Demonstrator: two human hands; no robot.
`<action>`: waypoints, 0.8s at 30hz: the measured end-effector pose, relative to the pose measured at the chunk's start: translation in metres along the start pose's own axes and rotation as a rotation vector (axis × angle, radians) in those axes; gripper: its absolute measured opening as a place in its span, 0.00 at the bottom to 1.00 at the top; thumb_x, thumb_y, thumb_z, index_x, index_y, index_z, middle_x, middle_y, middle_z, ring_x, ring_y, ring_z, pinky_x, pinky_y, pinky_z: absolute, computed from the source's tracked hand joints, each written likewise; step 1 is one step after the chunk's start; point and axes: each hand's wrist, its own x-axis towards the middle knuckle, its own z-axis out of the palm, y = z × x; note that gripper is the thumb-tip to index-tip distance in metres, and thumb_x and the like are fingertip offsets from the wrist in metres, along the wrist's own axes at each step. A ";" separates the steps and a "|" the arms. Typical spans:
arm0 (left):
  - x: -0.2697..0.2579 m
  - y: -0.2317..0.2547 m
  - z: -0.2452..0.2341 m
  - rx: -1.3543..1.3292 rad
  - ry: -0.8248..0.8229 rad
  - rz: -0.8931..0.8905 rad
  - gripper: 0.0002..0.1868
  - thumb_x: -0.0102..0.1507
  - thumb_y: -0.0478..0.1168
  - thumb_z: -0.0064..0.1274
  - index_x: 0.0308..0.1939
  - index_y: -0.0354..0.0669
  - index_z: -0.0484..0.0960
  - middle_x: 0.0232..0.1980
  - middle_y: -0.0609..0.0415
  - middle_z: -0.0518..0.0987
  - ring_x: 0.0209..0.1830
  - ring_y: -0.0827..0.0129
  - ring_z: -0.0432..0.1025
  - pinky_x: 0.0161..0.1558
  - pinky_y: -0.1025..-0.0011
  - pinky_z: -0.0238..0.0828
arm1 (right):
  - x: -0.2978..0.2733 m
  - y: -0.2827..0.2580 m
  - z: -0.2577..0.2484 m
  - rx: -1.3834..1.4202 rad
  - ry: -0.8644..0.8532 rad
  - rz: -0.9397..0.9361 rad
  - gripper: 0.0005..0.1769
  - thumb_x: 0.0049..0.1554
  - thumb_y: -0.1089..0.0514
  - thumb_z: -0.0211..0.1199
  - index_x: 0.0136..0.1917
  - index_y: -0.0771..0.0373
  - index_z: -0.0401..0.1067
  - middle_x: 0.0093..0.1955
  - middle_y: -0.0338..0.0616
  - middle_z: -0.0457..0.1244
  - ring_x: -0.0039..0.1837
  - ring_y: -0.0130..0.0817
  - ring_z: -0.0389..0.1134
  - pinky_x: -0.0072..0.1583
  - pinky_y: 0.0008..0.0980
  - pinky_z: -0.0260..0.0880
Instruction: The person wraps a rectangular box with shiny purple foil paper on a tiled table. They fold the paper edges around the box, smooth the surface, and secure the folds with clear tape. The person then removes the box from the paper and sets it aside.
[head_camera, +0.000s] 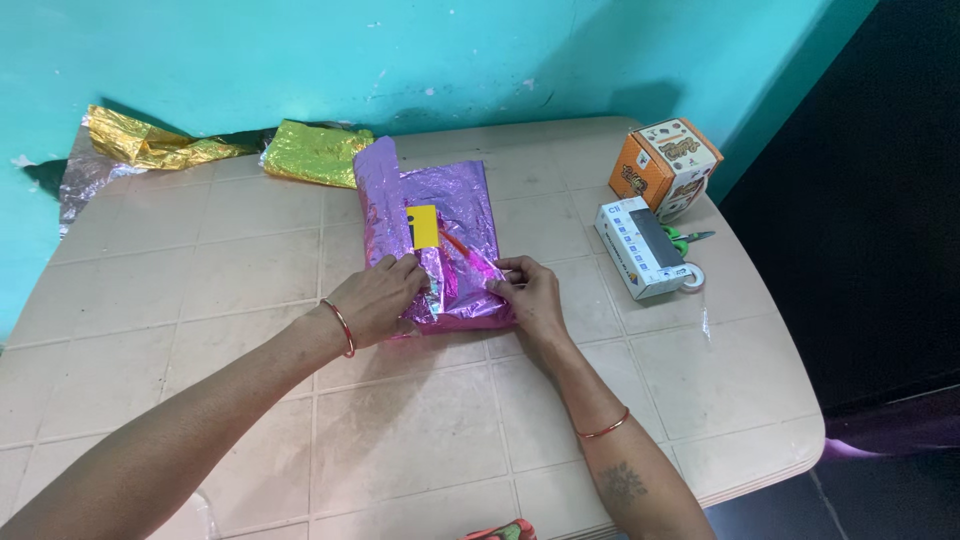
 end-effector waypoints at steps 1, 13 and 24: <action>0.001 0.000 0.001 0.002 -0.006 -0.003 0.35 0.52 0.50 0.70 0.57 0.41 0.74 0.58 0.48 0.68 0.59 0.55 0.68 0.59 0.62 0.72 | 0.000 0.002 -0.003 0.119 0.004 0.040 0.18 0.51 0.67 0.68 0.56 0.70 0.76 0.41 0.44 0.69 0.41 0.27 0.71 0.42 0.28 0.74; 0.003 -0.028 0.002 -0.181 -0.020 0.130 0.31 0.54 0.49 0.68 0.58 0.45 0.76 0.56 0.50 0.73 0.59 0.55 0.69 0.61 0.60 0.67 | 0.015 0.024 -0.031 0.252 -0.018 0.058 0.06 0.57 0.66 0.64 0.47 0.71 0.77 0.39 0.45 0.70 0.39 0.26 0.70 0.41 0.26 0.71; 0.002 -0.002 -0.002 -0.075 0.053 -0.002 0.30 0.53 0.52 0.68 0.55 0.52 0.76 0.55 0.52 0.72 0.57 0.56 0.70 0.54 0.59 0.74 | -0.003 -0.006 -0.027 -0.045 0.106 0.010 0.07 0.59 0.65 0.62 0.50 0.68 0.76 0.42 0.45 0.70 0.43 0.29 0.71 0.44 0.31 0.72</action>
